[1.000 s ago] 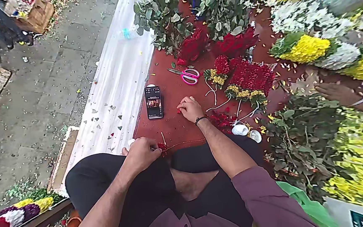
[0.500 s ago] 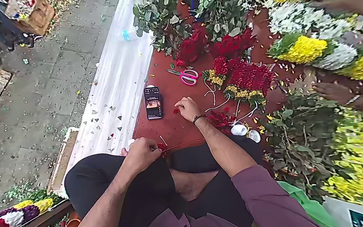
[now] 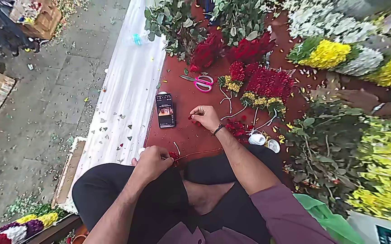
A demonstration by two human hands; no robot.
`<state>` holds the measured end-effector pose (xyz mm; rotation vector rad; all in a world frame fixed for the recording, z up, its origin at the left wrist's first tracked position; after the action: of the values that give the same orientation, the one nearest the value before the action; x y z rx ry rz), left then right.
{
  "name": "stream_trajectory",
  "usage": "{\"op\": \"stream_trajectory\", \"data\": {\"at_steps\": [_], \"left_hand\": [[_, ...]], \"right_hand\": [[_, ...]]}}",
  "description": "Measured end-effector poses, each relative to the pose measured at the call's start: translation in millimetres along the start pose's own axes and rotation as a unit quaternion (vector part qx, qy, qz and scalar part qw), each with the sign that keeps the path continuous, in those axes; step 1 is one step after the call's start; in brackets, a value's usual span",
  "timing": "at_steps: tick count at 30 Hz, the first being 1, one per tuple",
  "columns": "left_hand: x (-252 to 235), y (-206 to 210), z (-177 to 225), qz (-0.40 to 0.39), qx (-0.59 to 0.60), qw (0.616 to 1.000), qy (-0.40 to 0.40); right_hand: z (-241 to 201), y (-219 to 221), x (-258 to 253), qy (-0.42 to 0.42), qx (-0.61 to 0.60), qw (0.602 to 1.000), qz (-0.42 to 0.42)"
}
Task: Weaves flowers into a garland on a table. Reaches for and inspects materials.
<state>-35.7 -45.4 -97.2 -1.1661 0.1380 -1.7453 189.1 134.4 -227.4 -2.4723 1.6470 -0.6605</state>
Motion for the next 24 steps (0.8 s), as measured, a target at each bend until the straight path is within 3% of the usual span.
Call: {"op": "stream_trajectory", "data": {"at_steps": [7,15,24], "left_hand": [[3.1,-2.9,0.1,0.005,0.005,1.000,0.003],[4.6,-4.0,1.6,0.008,0.010,1.000,0.002],[4.3,-4.1,1.9,0.014,0.012,1.000,-0.001]], "right_hand": [[-34.5,-6.4,51.2,0.038,-0.153,0.987,0.002],[-54.3,-10.8,101.8,0.034,-0.151,0.988,0.011],[-63.9,-12.3,105.6,-0.037,-0.136,0.990,0.008]]}}
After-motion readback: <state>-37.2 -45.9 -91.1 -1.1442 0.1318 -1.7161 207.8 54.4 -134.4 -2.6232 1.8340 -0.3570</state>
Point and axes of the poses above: each hand's wrist, its own x-axis away from the middle knuckle, its own y-axis out of the palm, z = x × y, the point moved 4 cm from there along -x, towards the middle knuckle, and after that the axes turned 4 degrees about z, right-handed, at the moved point
